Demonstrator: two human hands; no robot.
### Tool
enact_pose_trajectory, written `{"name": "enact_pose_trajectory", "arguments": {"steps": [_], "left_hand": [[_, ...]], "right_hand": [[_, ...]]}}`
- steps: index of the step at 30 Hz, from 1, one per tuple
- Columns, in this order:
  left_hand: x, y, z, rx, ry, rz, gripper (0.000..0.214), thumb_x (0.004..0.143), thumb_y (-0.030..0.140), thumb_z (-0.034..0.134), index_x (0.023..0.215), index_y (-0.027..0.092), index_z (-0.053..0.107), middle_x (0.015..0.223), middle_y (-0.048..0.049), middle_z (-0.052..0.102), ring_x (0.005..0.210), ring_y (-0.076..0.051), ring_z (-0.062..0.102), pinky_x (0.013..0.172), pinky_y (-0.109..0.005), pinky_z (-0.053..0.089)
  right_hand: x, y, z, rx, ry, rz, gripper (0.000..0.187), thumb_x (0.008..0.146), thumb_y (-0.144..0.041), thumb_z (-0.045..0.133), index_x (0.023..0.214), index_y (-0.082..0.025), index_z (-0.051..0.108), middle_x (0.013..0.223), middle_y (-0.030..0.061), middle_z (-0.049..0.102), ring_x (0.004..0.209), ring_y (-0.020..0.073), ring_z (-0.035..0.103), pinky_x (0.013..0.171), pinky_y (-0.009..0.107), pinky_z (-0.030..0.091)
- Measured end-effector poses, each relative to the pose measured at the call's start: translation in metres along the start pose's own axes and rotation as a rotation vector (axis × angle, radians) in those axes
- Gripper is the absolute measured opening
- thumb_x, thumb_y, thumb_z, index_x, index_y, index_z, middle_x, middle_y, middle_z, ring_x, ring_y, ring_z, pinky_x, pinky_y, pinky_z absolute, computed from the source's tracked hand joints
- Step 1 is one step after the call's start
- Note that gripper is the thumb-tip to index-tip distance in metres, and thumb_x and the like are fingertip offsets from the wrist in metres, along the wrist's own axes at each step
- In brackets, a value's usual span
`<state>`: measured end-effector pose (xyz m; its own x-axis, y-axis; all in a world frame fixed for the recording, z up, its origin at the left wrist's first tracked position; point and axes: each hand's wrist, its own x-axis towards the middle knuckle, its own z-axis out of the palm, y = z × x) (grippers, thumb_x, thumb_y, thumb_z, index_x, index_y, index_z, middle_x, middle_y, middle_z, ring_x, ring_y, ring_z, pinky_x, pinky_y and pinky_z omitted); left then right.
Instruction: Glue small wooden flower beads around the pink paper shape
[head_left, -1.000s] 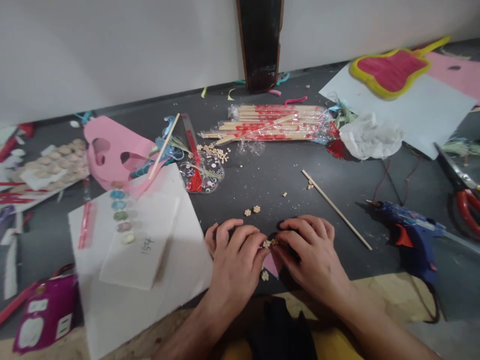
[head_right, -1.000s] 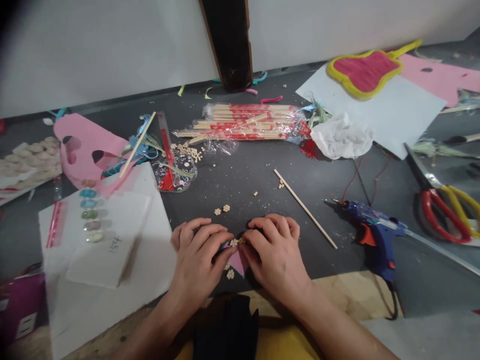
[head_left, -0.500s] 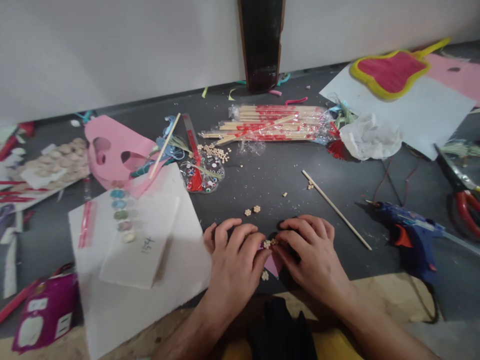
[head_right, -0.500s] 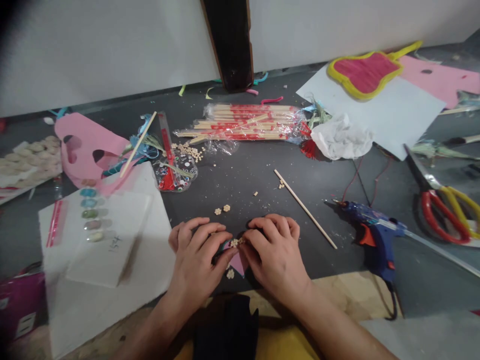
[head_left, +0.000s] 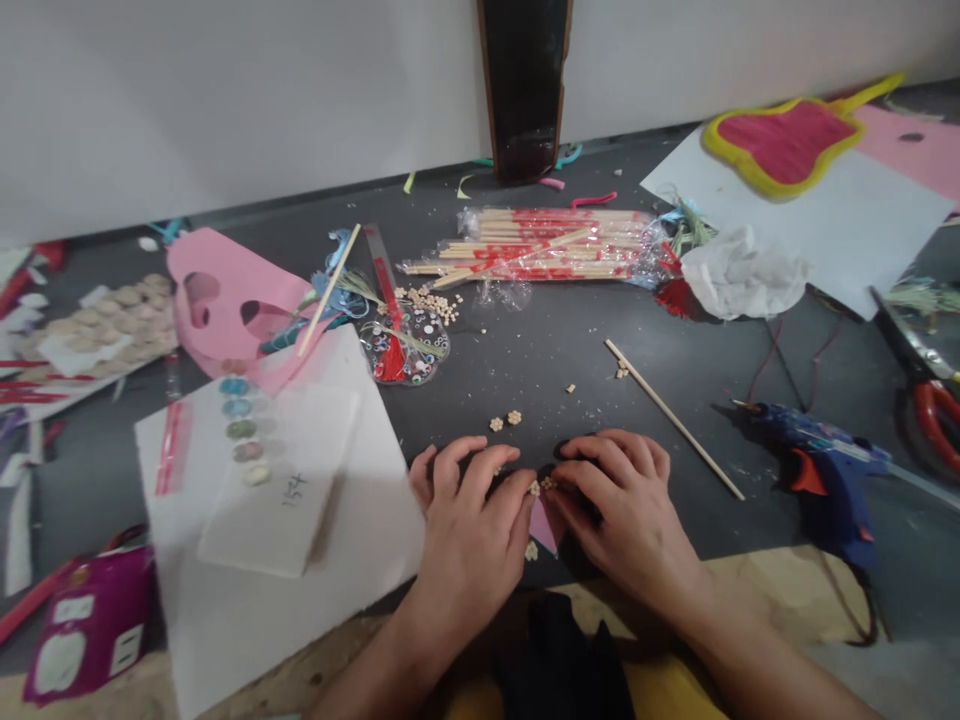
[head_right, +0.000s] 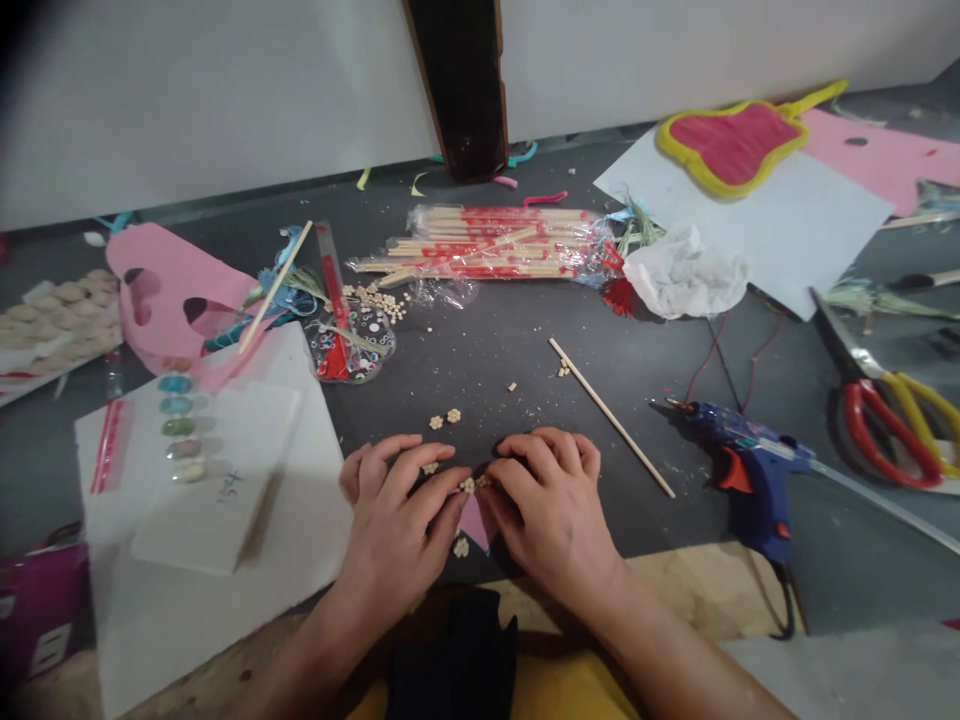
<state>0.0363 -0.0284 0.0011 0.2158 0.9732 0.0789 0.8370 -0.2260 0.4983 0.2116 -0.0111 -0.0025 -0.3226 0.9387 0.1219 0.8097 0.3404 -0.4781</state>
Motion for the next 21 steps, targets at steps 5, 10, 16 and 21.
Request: {"name": "enact_pose_trajectory", "arguments": {"steps": [5,10,16,21], "left_hand": [[-0.0003,-0.0033,0.0008,0.000,0.022,0.010,0.019,0.086,0.030,0.060,0.103,0.026,0.065,0.114,-0.0044,0.064,0.116,-0.030,0.043,0.102,-0.056,0.025],[0.0001,-0.0031,0.0019,0.006,0.034,-0.002,0.008,0.086,0.031,0.061,0.089,0.025,0.066,0.112,-0.0031,0.065,0.116,-0.030,0.044,0.102,-0.056,0.024],[0.0019,0.0002,0.0038,0.027,0.045,-0.012,0.008,0.086,0.026,0.061,0.087,0.027,0.069,0.107,-0.0030,0.066,0.113,-0.028,0.046,0.103,-0.054,0.023],[0.0018,0.0001,0.0045,0.007,0.048,-0.011,0.011,0.087,0.024,0.060,0.090,0.027,0.070,0.107,-0.0035,0.067,0.113,-0.028,0.045,0.102,-0.053,0.025]], "right_hand": [[-0.0003,0.0011,0.0000,0.004,-0.002,-0.003,0.010,0.087,-0.029,0.059,0.087,-0.025,0.068,0.101,0.0038,0.067,0.102,0.0237,0.050,0.089,0.044,0.033],[-0.0006,0.0018,-0.0002,0.014,-0.006,0.000,0.010,0.088,-0.029,0.058,0.087,-0.025,0.067,0.102,0.0030,0.067,0.102,0.0235,0.050,0.090,0.043,0.032],[0.0009,-0.0001,0.0000,-0.014,0.003,-0.010,0.010,0.088,-0.027,0.058,0.086,-0.025,0.068,0.100,0.0035,0.067,0.102,0.0233,0.051,0.088,0.043,0.034],[0.0004,0.0005,0.0004,-0.002,0.007,-0.004,0.010,0.087,-0.027,0.058,0.085,-0.025,0.068,0.100,0.0036,0.067,0.102,0.0236,0.051,0.089,0.043,0.034]]}}
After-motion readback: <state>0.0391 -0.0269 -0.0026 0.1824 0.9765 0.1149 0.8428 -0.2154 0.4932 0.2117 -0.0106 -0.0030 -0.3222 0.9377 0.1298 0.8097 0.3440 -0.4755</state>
